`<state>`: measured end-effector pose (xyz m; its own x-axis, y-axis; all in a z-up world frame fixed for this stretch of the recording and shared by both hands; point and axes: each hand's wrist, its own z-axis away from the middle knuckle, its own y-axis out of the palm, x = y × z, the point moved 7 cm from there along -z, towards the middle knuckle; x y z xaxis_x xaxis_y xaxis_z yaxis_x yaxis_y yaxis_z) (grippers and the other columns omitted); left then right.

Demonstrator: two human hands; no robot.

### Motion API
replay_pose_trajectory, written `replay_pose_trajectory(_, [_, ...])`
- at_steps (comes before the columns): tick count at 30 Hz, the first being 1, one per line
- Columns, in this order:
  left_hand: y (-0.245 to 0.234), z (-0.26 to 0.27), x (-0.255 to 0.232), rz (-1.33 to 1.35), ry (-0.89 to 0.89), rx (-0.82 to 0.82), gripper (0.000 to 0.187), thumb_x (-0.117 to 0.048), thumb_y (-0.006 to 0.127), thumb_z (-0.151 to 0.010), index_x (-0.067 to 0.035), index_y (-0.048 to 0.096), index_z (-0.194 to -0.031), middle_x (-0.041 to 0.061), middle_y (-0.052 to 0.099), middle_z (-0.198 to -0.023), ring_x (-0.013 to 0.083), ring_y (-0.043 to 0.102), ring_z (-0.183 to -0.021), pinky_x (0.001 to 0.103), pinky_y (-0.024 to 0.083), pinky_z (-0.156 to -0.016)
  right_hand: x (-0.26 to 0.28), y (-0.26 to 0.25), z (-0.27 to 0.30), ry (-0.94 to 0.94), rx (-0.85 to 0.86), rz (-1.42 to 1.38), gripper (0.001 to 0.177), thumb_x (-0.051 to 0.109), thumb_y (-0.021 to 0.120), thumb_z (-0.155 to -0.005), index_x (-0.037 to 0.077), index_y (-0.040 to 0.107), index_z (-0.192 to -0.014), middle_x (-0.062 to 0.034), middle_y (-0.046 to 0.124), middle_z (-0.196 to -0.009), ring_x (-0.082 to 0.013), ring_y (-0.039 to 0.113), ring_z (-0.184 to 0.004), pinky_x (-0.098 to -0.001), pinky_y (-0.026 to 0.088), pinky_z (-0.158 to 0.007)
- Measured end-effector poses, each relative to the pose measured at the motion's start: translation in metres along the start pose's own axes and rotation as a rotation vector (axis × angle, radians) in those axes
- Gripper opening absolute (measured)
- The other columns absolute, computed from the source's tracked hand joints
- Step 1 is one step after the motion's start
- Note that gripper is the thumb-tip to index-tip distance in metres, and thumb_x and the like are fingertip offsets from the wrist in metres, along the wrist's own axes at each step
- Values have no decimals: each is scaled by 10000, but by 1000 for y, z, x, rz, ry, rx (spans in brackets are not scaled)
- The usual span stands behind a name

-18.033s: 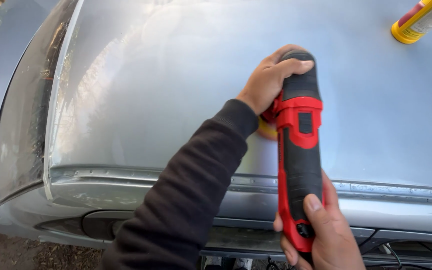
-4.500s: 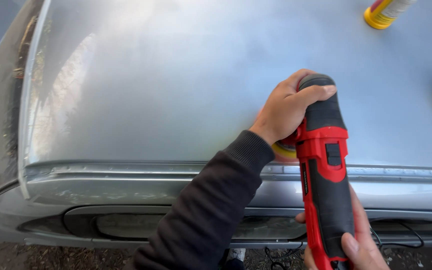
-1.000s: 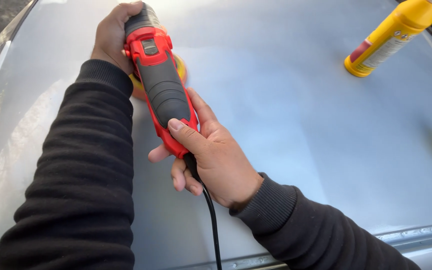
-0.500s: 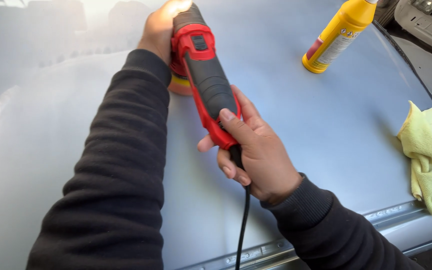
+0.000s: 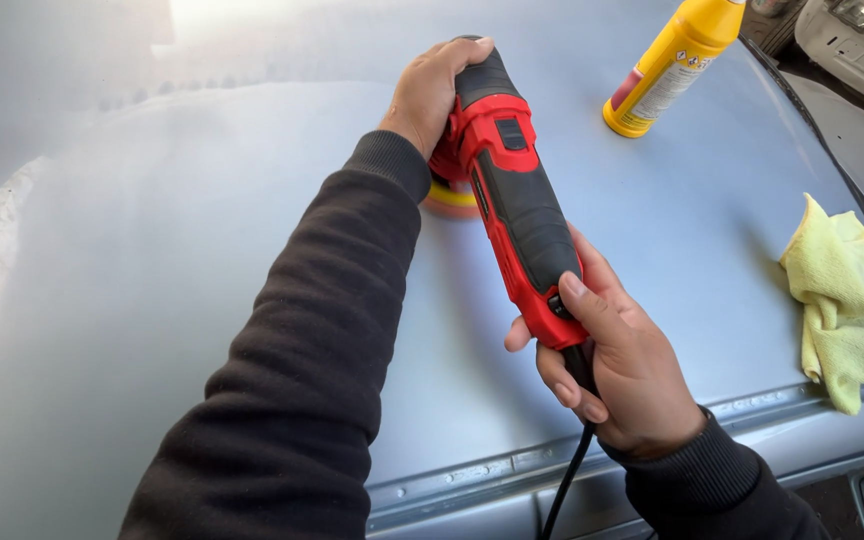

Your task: The person uses a red and black electric polisher with a yellow pad to buff the hood of a silver car. After polishing, they wipe the surface with a yellow microfiber cloth to remove residue.

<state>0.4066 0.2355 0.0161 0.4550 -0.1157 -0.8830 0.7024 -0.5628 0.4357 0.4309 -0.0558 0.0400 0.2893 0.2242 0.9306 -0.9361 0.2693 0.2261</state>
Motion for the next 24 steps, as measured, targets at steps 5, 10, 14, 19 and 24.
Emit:
replay_pose_trajectory(5, [13,36,5,-36,-48,-43,505,-323,668,-860,38,659,-1213,127,733,-927,191,729,-760,304,616,-783,-15,-14,34,-62,73,-28,622,247,361,-1083,194,193,-1679,-241,681,-881,-100,452,-374,-193,332,-294])
replay_pose_trajectory(10, [27,76,4,13,-70,-38,462,-297,682,-860,30,625,-1181,128,716,-937,192,726,-778,309,618,-777,-33,-23,69,-107,177,-103,626,221,382,-1119,169,156,-1701,-254,684,-914,-105,480,-408,-196,355,-324])
replay_pose_trajectory(14, [37,108,6,32,-7,-15,410,-286,672,-887,35,639,-1140,113,701,-955,171,702,-829,299,599,-797,-48,-30,97,-90,200,-117,644,225,401,-1119,193,128,-1701,-263,686,-918,-110,493,-408,-204,363,-324])
replay_pose_trajectory(19, [52,149,7,65,-50,-19,380,-272,674,-888,29,631,-1115,105,683,-932,172,680,-825,304,592,-786,-67,-37,131,-57,207,-126,688,239,426,-1101,235,98,-1706,-270,686,-913,-119,501,-405,-208,367,-312])
replay_pose_trajectory(24, [64,184,7,63,-53,-31,347,-275,659,-897,10,623,-1093,92,670,-918,165,672,-819,300,586,-780,-86,-47,160,-16,210,-193,731,244,475,-1086,245,96,-1712,-280,684,-902,-123,504,-396,-213,370,-308])
